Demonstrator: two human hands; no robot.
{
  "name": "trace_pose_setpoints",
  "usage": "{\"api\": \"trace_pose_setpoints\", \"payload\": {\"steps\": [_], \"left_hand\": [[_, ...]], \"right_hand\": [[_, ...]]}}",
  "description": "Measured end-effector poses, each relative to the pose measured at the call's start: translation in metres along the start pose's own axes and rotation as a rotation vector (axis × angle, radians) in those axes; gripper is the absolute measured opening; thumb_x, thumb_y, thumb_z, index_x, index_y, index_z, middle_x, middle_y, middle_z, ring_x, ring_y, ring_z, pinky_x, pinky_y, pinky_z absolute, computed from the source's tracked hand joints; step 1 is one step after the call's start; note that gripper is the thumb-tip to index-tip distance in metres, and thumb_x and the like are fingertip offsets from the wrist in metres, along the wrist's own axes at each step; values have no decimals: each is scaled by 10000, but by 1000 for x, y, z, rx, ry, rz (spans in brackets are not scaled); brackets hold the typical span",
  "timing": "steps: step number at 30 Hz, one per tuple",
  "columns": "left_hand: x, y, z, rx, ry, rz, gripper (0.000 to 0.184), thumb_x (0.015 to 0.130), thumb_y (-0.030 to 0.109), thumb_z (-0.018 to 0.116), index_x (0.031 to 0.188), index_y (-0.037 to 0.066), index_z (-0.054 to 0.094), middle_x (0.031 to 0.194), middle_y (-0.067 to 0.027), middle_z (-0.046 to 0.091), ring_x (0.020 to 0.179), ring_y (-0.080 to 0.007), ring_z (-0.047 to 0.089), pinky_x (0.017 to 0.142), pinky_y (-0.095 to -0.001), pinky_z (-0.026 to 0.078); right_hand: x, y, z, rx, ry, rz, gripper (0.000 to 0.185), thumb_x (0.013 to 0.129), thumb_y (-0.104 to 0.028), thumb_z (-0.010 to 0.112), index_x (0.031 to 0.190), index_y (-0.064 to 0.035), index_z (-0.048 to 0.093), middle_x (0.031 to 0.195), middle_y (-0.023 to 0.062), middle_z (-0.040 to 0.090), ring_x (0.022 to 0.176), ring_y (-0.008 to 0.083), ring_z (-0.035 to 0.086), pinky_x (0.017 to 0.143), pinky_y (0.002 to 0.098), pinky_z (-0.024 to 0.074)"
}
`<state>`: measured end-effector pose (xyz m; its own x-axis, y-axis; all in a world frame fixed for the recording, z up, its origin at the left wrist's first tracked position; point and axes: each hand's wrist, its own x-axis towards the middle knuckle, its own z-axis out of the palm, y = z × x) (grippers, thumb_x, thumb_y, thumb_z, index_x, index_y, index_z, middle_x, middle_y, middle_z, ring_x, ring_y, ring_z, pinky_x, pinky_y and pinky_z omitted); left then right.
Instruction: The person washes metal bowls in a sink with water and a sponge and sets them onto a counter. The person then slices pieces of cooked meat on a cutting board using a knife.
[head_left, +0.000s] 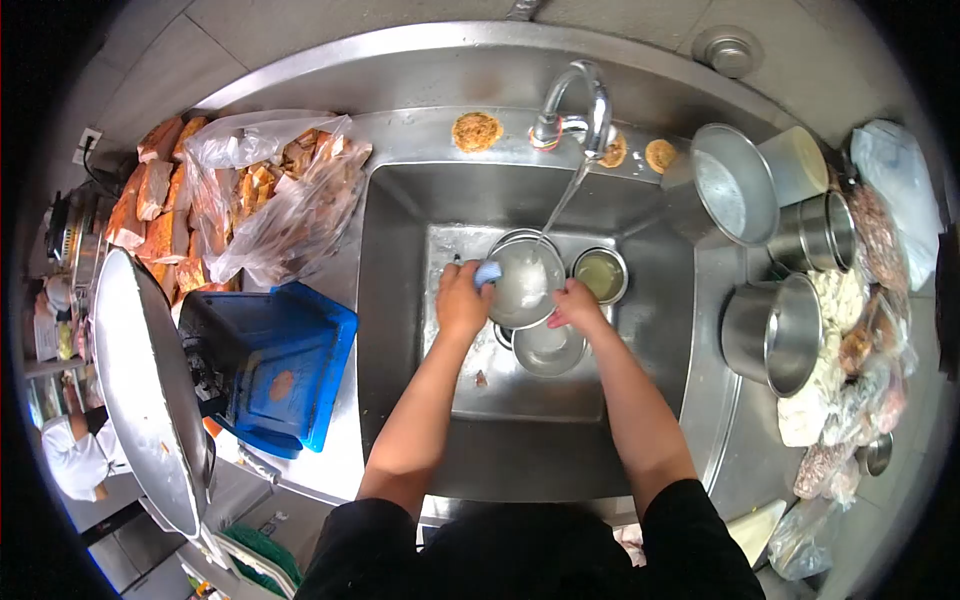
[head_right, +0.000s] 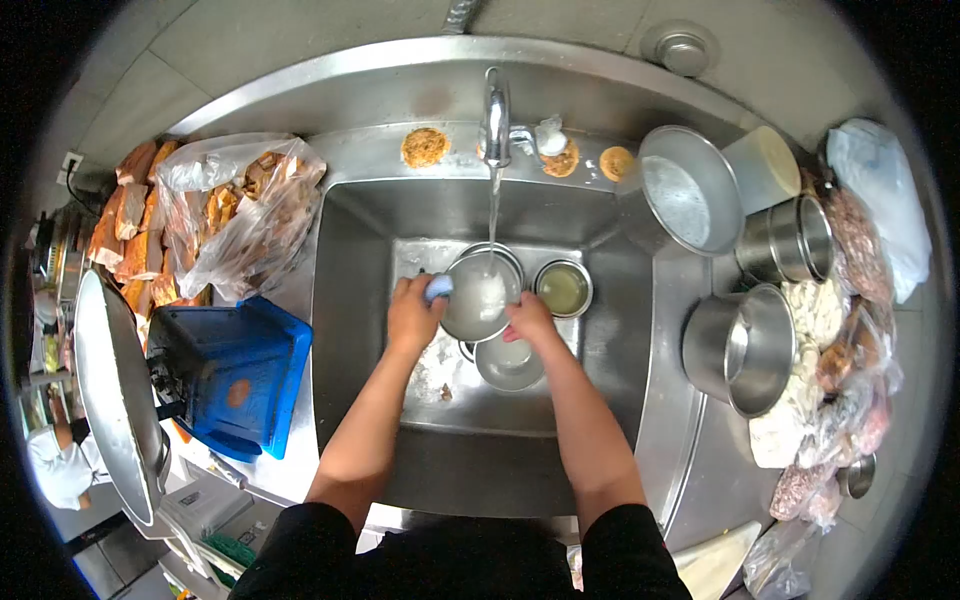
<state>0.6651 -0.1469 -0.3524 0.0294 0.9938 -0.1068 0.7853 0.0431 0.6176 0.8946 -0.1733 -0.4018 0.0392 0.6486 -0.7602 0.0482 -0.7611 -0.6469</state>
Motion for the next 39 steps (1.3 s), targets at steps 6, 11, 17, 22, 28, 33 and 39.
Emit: {"api": "trace_pose_setpoints", "payload": {"steps": [6,11,17,22,28,33,39], "left_hand": [[6,26,71,106,-110,-25,480,805,172,722,1266,128,597,1130,-183,584,1132,-374,562,957,-454,483],[-4,1,94,-224,-337,145,418,821,221,689,1229,142,635,1254,-179,580,1179,-382,558,997,-426,468],[-7,-22,69,342,-601,345,420,797,179,696,1213,155,644,1241,-192,552,1157,-352,585,958,-451,505],[-1,-31,132,-406,-251,48,475,794,102,706,1259,145,624,1177,-222,579,1156,-399,568,986,-444,468],[-15,-28,100,69,-879,451,379,803,125,693,1181,146,687,1209,-210,592,1151,-371,576,990,-430,465],[-13,-50,137,10,-580,353,383,787,149,671,1169,153,692,1175,-219,633,1108,-364,618,971,-432,493],[-40,-37,96,399,-1067,506,282,812,180,629,1074,173,731,1096,-156,707,1113,-345,629,935,-453,507]], "right_hand": [[-34,7,31,41,4,-65,185,935,-89,521,1058,41,474,795,151,578,593,288,688,532,391,613],[-33,9,13,-86,74,-185,100,934,-86,537,923,4,496,742,123,596,557,254,681,474,385,580],[-46,28,11,-158,-33,-135,83,896,-60,556,942,3,528,754,117,644,526,228,662,459,359,553],[-41,34,36,-40,39,-100,117,893,-43,552,996,12,561,766,120,641,523,219,654,457,349,551],[-50,29,0,-249,11,-144,69,882,-50,579,886,0,531,736,105,614,515,207,649,444,341,541],[-65,24,21,-92,19,-79,104,889,-53,571,848,-25,479,712,107,608,507,214,653,437,342,535],[-56,50,-18,-426,84,-58,194,887,-137,613,951,38,557,788,145,653,548,245,679,441,347,548]]}}
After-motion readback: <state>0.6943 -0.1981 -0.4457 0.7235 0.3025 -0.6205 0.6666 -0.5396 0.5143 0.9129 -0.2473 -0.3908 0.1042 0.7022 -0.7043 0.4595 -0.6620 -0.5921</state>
